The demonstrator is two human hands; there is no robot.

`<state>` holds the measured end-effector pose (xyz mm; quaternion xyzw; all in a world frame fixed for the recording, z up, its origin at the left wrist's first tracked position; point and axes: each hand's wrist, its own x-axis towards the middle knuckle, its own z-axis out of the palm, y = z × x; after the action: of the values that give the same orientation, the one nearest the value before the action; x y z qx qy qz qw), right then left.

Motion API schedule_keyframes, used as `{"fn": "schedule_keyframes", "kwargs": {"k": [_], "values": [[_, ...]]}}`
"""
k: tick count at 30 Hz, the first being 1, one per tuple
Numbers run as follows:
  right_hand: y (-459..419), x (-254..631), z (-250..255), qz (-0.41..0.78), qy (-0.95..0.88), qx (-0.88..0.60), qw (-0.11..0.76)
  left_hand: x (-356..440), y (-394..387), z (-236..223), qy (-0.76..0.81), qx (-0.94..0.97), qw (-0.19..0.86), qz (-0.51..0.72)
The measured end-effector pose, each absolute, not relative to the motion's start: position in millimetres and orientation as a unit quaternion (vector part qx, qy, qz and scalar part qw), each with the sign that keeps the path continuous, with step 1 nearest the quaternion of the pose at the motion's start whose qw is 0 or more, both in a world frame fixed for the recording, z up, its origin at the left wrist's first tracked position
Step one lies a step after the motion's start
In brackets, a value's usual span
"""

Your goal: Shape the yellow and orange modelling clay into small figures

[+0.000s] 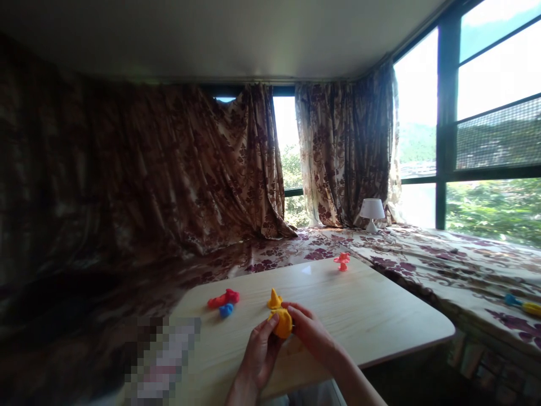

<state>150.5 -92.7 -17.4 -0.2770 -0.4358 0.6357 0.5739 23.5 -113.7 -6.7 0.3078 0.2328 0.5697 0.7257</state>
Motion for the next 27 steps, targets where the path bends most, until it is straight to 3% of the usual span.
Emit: {"fn": "schedule_keyframes", "kwargs": {"k": [27], "values": [[-93.9,149.7,-18.4,0.597,-0.468,-0.307,0.574,27.1,-119.8,-2.9,0.245,0.383,0.684,0.570]]}}
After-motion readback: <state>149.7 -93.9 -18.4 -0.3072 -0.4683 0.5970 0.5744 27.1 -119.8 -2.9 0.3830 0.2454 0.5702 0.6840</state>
